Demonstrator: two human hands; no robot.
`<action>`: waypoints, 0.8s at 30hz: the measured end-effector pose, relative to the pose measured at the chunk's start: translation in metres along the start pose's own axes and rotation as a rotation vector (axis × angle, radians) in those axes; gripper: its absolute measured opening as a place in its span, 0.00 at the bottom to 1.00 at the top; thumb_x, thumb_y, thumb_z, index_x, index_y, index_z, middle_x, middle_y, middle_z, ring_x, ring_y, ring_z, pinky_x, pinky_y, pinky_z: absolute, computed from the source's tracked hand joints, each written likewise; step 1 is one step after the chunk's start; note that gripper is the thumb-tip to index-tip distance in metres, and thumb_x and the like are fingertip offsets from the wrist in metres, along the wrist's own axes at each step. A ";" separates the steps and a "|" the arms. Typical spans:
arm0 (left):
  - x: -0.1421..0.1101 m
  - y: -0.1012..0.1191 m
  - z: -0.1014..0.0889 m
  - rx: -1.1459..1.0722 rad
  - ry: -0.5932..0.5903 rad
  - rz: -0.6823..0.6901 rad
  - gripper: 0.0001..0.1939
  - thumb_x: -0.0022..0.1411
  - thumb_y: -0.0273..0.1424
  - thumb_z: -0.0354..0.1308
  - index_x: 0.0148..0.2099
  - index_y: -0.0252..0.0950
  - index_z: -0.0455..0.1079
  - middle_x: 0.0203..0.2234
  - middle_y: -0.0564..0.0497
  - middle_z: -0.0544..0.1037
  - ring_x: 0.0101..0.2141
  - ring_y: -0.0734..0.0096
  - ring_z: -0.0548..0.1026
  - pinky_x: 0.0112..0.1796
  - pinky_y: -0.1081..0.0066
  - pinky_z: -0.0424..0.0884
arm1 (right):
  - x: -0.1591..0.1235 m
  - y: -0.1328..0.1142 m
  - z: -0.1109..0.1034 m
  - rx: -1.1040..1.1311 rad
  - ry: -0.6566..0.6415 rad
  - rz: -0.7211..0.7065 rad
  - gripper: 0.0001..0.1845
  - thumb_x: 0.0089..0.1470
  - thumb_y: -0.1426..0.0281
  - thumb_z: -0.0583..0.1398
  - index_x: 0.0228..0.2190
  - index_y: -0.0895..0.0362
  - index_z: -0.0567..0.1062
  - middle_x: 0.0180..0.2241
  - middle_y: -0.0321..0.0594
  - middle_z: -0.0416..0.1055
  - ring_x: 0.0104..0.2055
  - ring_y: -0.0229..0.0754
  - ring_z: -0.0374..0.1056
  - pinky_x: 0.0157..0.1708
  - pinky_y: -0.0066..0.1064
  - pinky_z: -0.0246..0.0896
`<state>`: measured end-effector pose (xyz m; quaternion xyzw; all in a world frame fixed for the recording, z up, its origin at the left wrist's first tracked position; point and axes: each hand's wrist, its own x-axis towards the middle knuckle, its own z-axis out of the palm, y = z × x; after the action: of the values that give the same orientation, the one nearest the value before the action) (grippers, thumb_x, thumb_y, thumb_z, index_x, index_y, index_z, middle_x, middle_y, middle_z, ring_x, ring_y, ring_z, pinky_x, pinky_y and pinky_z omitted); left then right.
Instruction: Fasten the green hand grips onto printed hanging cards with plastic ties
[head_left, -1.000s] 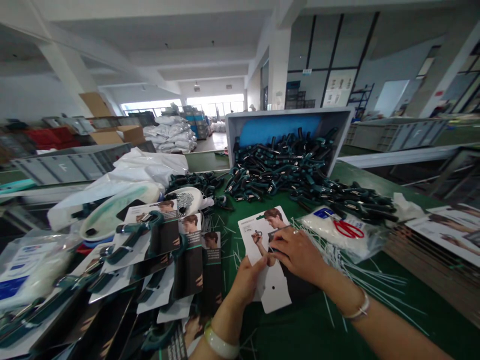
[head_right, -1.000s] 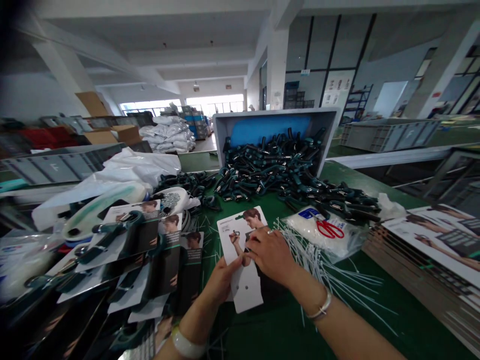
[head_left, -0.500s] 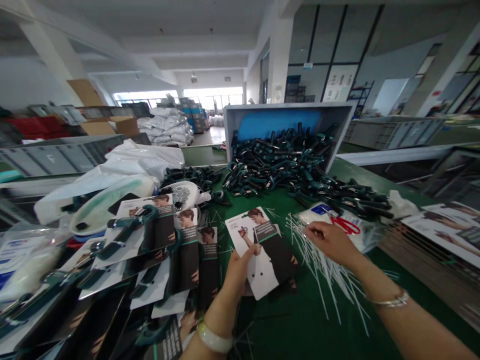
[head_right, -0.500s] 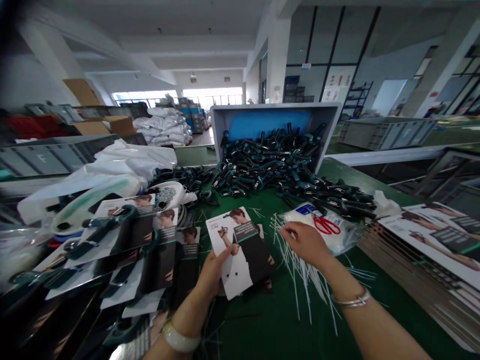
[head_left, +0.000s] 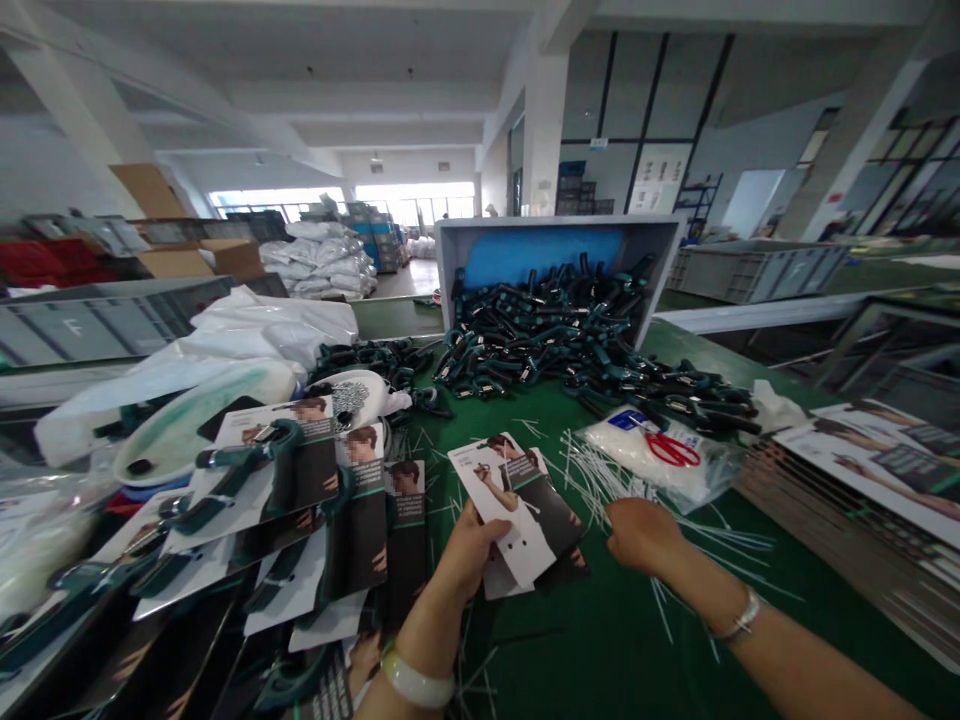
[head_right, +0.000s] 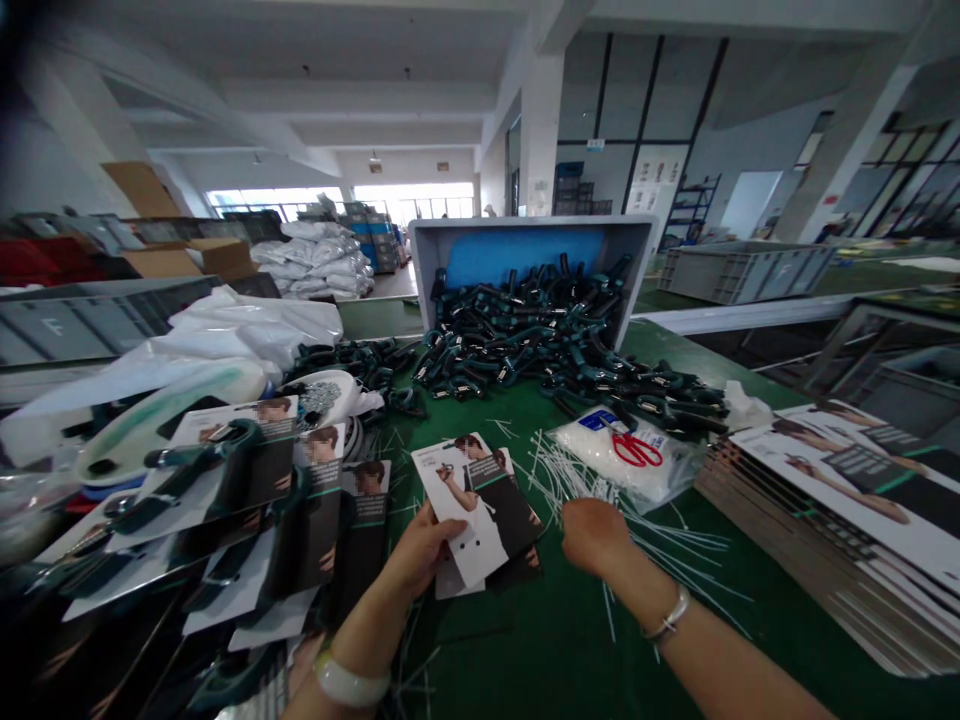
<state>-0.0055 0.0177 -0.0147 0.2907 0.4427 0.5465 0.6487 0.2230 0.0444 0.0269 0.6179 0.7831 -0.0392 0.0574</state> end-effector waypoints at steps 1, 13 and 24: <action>0.000 0.000 0.000 -0.006 0.004 0.003 0.27 0.39 0.19 0.58 0.46 0.35 0.64 0.34 0.47 0.77 0.33 0.63 0.75 0.32 0.68 0.69 | 0.000 0.005 -0.001 0.022 0.002 -0.005 0.09 0.41 0.76 0.55 0.25 0.61 0.75 0.32 0.53 0.74 0.37 0.51 0.70 0.34 0.38 0.61; -0.002 0.001 0.002 -0.096 -0.090 -0.054 0.27 0.40 0.19 0.58 0.46 0.35 0.64 0.34 0.48 0.77 0.31 0.64 0.75 0.33 0.66 0.69 | -0.034 0.042 0.010 1.579 -0.359 0.211 0.14 0.39 0.66 0.64 0.28 0.58 0.68 0.23 0.32 0.68 0.17 0.26 0.55 0.14 0.18 0.41; -0.006 0.000 0.009 -0.228 -0.086 0.016 0.34 0.41 0.26 0.66 0.51 0.40 0.59 0.37 0.49 0.76 0.31 0.66 0.74 0.35 0.66 0.68 | -0.038 -0.047 0.008 1.227 -0.444 -0.133 0.13 0.44 0.61 0.59 0.25 0.59 0.66 0.20 0.35 0.71 0.15 0.29 0.61 0.15 0.20 0.48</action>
<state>0.0028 0.0133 -0.0092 0.2418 0.3471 0.5855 0.6915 0.1868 -0.0044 0.0237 0.4662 0.6246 -0.6088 -0.1479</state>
